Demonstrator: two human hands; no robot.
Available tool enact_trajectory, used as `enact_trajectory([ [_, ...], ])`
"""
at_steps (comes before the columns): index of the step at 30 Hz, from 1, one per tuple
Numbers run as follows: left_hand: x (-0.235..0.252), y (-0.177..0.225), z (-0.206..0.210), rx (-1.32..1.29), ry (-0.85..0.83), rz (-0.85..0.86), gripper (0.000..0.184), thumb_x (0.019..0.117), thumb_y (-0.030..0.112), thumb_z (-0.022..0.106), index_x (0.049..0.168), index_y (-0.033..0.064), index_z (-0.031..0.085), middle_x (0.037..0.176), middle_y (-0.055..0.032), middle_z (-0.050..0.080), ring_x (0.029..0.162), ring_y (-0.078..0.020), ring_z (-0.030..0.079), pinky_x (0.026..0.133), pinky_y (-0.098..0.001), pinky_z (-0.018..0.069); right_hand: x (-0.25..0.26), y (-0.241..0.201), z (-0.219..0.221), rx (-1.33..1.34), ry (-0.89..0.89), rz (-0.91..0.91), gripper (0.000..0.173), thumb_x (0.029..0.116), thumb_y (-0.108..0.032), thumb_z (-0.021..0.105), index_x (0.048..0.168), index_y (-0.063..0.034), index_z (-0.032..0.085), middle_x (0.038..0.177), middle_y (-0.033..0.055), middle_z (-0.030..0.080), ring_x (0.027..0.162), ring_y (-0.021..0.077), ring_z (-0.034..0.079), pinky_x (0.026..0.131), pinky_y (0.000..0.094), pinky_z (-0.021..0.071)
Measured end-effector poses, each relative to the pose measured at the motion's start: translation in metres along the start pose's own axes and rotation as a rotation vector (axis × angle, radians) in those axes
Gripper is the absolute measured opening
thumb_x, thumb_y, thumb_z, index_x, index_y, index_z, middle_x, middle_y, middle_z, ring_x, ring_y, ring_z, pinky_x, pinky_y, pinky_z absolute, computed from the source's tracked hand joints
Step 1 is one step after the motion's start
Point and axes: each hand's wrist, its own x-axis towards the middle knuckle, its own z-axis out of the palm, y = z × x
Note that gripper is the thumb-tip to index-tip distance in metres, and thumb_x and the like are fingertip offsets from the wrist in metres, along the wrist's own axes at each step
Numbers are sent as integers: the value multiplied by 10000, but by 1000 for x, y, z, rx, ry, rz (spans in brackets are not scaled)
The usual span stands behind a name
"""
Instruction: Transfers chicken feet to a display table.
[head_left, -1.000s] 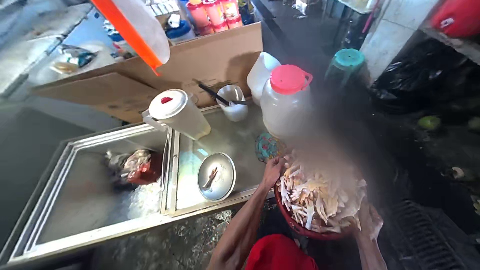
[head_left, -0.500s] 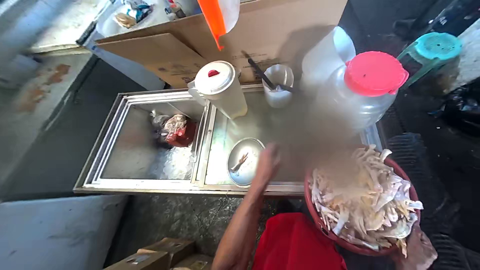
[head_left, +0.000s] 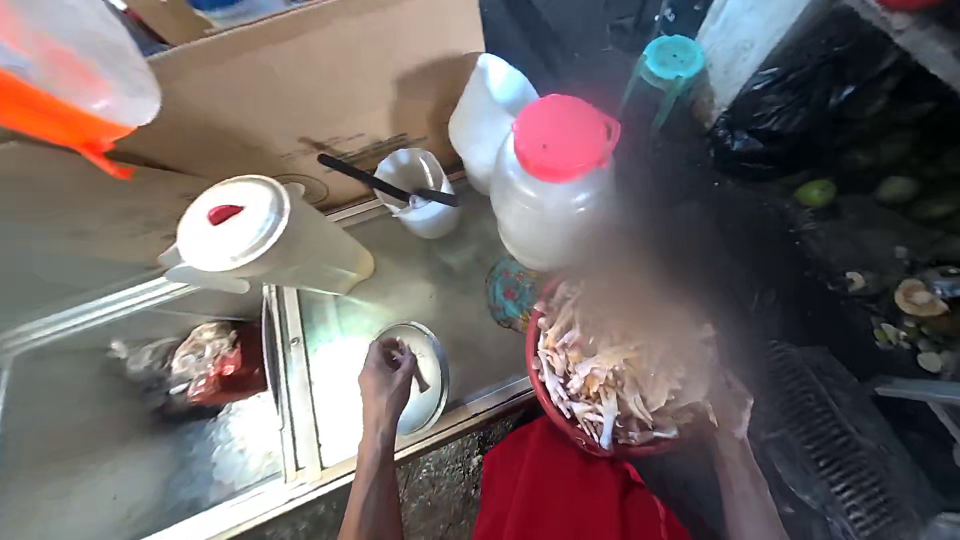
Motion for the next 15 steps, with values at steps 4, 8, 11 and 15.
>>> enact_trajectory([
  [4,-8,131,38,-366,-203,304,314,922,102,641,1195,-46,599,949,-57,674,809,-85,651,739,-284,573,2,3,-1,36,-8,-5,363,1065,-215,539,742,-63,606,592,-64,560,520,-3,544,538,210,515],
  [8,8,213,105,-197,-461,499,277,928,174,683,1166,32,656,953,-82,692,828,-152,670,769,-362,581,2,1,-1,-13,-13,8,364,1065,-238,547,777,-37,642,600,-39,573,526,16,554,541,239,519],
  [11,25,231,138,-44,-600,633,290,982,222,645,1211,45,661,1064,-120,698,950,-209,687,880,-418,573,3,2,-2,6,-13,6,365,1060,-234,556,748,-56,620,585,-38,567,510,22,545,520,237,507],
  [15,44,205,148,-54,-635,632,338,1040,252,517,1239,66,717,1240,-117,707,1213,-220,633,1078,-430,467,5,2,-2,9,-22,10,360,1054,-219,561,733,-63,603,576,-44,551,503,17,530,516,226,489],
])
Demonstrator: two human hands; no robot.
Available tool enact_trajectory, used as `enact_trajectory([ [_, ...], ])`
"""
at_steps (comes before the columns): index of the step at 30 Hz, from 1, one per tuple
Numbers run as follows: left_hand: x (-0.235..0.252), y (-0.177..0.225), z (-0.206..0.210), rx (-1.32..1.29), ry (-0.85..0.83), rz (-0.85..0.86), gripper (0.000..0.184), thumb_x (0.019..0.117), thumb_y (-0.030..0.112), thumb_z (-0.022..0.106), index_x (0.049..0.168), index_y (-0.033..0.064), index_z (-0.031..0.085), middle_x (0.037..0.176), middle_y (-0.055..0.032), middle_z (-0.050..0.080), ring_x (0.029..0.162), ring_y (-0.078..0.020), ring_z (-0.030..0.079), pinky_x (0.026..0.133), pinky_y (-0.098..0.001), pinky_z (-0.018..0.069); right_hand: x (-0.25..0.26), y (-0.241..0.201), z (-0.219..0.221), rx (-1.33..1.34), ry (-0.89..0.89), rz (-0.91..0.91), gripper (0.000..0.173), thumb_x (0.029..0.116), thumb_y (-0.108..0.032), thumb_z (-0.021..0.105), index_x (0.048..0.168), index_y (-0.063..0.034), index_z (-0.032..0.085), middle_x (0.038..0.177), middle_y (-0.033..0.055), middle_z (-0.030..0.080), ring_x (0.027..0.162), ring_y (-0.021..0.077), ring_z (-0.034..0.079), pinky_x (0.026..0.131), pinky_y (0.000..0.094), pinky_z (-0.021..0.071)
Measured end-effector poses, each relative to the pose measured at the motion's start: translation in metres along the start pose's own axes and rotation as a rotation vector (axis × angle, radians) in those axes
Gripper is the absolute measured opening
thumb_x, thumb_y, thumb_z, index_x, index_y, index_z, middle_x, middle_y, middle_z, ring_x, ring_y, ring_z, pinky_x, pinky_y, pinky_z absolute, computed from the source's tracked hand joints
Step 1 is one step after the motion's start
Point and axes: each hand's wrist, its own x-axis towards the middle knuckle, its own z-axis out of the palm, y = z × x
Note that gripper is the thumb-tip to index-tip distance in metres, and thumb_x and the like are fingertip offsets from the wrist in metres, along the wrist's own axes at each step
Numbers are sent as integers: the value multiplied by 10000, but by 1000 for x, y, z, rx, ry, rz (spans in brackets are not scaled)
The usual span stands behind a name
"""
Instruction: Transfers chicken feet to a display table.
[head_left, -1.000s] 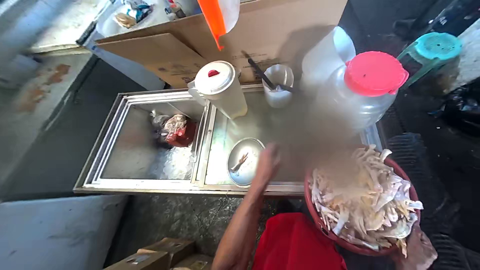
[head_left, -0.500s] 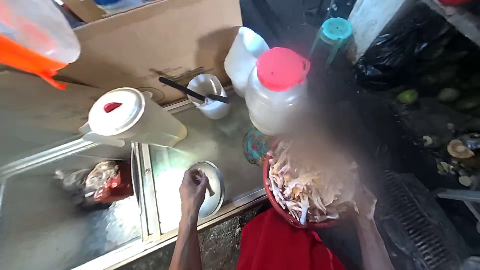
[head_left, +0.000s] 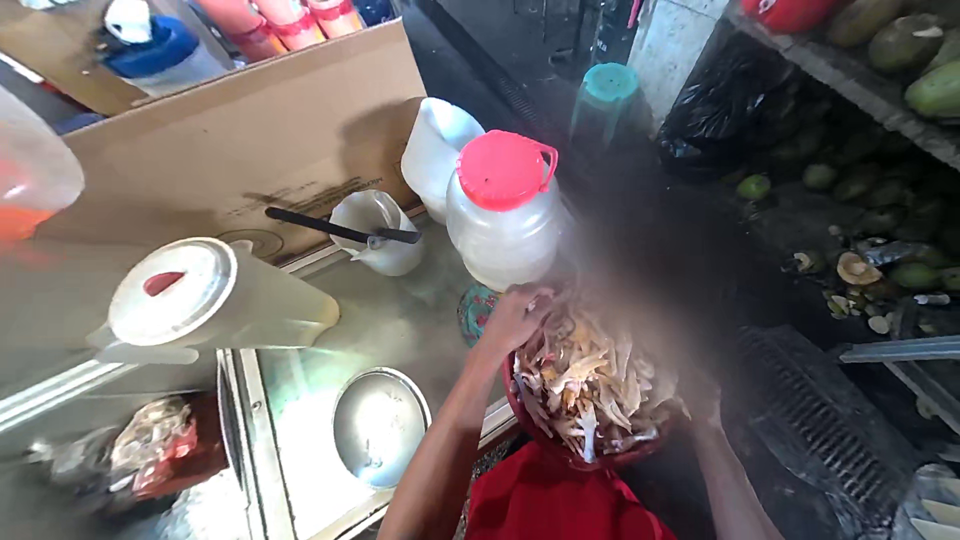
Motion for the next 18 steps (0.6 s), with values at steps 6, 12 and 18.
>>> enact_trajectory([
  [6,-8,-49,14,-344,-10,-366,427,1093,331,409,1410,97,575,1293,-72,656,1108,-120,638,967,-357,519,2,-3,-2,-17,-14,28,339,1046,-200,559,736,-69,600,579,-51,535,511,8,516,522,217,474],
  [12,-15,-84,44,-1014,32,-184,511,1008,296,386,1454,86,518,1258,-30,692,1006,-69,677,853,-261,572,5,2,-9,36,-45,52,344,1041,-233,566,745,-71,632,590,-29,551,525,41,525,530,241,472],
  [18,-30,-63,80,-1087,286,-70,472,938,300,519,1346,78,604,1325,-8,688,1040,-29,693,829,-195,573,23,10,-21,69,-63,98,355,1017,-264,574,709,-92,613,568,-29,530,504,60,511,510,270,457],
])
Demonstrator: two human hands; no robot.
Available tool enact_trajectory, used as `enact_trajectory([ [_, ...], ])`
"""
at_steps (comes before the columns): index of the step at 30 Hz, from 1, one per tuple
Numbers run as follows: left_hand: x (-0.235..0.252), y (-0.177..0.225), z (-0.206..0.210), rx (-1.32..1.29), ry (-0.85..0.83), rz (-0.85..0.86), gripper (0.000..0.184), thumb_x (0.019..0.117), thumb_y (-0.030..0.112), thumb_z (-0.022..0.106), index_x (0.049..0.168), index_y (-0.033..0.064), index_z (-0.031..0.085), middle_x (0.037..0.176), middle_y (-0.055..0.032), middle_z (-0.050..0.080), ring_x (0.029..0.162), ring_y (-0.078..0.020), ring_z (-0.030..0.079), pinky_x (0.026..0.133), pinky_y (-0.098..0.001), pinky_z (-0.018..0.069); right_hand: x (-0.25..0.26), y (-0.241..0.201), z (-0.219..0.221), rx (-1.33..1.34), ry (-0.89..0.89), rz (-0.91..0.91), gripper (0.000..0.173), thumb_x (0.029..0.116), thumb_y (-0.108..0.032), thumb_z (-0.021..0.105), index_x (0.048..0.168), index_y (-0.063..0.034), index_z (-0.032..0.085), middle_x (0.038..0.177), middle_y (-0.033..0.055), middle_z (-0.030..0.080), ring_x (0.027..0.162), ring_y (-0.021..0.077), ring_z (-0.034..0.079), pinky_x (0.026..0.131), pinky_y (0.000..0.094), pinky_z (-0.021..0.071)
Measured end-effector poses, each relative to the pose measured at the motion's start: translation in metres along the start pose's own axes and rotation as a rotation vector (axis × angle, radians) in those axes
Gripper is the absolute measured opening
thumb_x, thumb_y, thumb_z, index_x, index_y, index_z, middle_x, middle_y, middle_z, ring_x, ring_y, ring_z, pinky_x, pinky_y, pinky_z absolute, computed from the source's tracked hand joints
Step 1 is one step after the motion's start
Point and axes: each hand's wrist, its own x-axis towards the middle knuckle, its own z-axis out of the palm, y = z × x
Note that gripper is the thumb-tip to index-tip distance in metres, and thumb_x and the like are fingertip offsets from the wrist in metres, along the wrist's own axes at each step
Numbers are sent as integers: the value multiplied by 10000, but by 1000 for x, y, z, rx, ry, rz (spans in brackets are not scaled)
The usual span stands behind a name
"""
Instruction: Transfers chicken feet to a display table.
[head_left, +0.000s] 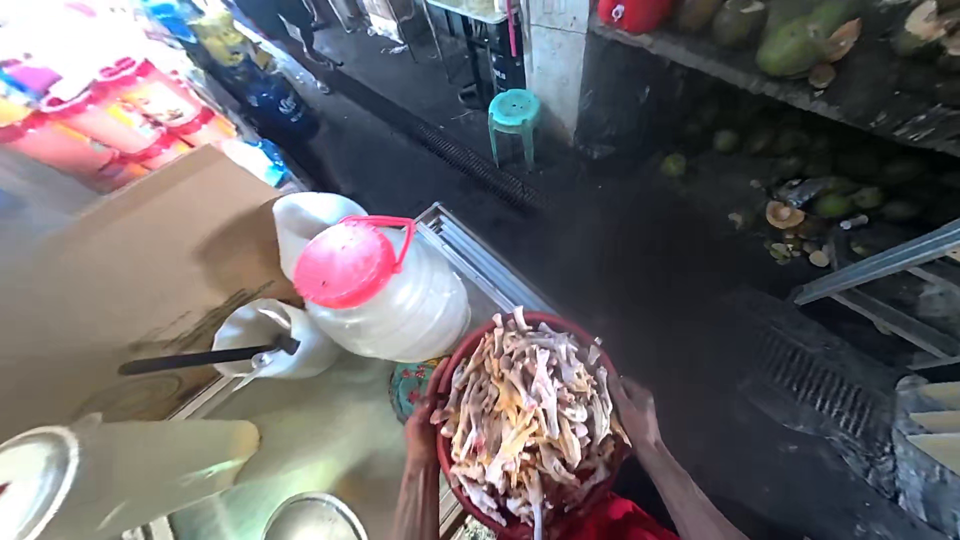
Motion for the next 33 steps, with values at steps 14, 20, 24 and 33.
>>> enact_trajectory([
  [14,44,-36,207,31,144,200,759,1009,619,299,1487,68,505,1447,-40,609,1302,-105,590,1049,-264,502,195,-92,-135,53,-199,-100,361,988,-306,623,686,-110,591,558,-33,504,479,63,475,471,250,419],
  [20,133,-59,264,-142,129,192,821,921,679,470,1471,70,507,1418,-61,624,1261,-127,617,1012,-295,533,294,-127,-155,30,-147,-169,378,983,-288,623,649,-119,577,527,-45,485,452,49,452,451,236,397],
  [24,222,-69,293,-271,146,189,731,955,571,434,1442,34,525,1366,-107,653,1195,-152,658,956,-301,561,375,-156,-150,-6,-112,-165,384,1005,-248,620,653,-98,582,535,-37,507,466,46,473,474,241,423],
  [33,440,-51,343,-420,76,203,824,913,638,495,1497,58,457,1393,-143,626,1212,-206,651,973,-360,560,570,-280,-109,-151,-126,-184,374,1034,-241,586,702,-70,583,601,-26,520,557,59,506,583,287,472],
])
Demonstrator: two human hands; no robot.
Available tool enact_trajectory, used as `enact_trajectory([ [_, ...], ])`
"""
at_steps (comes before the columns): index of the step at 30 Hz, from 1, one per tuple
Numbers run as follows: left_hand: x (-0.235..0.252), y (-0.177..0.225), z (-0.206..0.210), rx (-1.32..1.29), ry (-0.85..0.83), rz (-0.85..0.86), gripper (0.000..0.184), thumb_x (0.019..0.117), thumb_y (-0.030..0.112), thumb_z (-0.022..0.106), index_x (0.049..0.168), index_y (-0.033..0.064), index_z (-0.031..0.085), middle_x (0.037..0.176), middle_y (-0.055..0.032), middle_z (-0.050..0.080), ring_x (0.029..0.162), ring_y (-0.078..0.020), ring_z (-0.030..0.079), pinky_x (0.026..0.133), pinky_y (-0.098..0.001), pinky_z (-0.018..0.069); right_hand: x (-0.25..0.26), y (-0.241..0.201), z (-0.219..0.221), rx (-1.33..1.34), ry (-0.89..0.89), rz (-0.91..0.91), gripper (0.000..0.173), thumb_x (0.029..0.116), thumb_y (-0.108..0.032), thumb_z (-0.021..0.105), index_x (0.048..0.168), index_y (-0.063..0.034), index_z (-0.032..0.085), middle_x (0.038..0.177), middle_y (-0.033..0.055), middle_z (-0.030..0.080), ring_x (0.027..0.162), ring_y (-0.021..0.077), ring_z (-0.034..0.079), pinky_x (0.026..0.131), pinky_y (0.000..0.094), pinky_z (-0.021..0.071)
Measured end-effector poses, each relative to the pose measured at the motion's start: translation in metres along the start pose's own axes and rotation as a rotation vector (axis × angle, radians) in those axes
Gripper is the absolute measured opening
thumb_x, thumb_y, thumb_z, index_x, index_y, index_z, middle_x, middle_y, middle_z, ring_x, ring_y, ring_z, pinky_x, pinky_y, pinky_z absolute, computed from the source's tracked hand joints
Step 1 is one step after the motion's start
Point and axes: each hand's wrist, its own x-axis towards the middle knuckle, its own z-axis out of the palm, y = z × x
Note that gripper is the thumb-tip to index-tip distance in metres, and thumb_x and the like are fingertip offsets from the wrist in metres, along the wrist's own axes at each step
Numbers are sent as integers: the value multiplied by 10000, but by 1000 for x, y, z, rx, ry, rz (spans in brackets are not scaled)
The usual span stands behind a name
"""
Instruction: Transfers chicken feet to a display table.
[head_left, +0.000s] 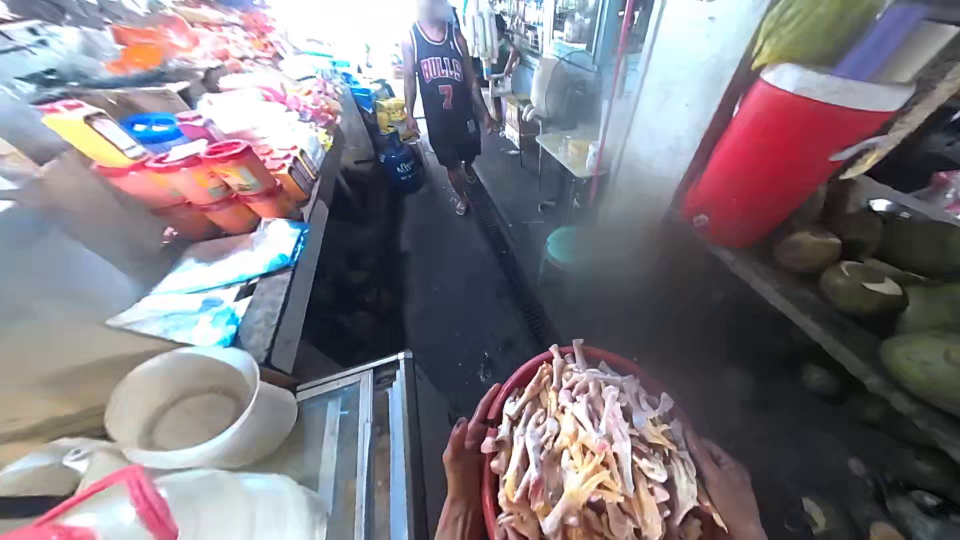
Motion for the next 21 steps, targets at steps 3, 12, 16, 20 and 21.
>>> enact_trajectory([
  [3,70,-6,17,-67,-12,-1,870,874,651,568,1502,59,459,1395,-157,623,1213,-221,653,967,-370,563,73,-25,9,-7,-26,-8,385,1037,-262,581,701,-75,580,608,-24,516,564,62,500,593,293,470],
  [12,304,-32,23,-45,58,87,843,898,648,518,1510,71,456,1389,-177,622,1213,-246,653,963,-403,566,331,-87,95,18,-143,-33,362,1039,-273,593,790,-17,656,681,37,593,630,111,563,645,354,515],
  [16,409,-19,30,34,101,168,791,927,630,455,1502,88,472,1386,-141,634,1200,-218,662,952,-383,572,452,-134,150,61,-245,-86,376,1031,-274,606,735,-42,623,629,14,556,582,97,532,601,330,490],
  [20,506,2,31,27,165,240,751,920,595,480,1477,93,504,1326,-132,671,1131,-200,694,908,-362,589,555,-188,214,53,-315,-110,369,1021,-259,616,716,-53,621,610,13,560,559,97,533,578,326,488],
  [21,533,6,27,17,167,256,761,914,602,499,1477,91,506,1323,-137,672,1127,-204,695,906,-365,588,581,-201,233,54,-331,-110,370,1024,-255,609,716,-50,621,610,16,562,556,100,532,576,329,485],
])
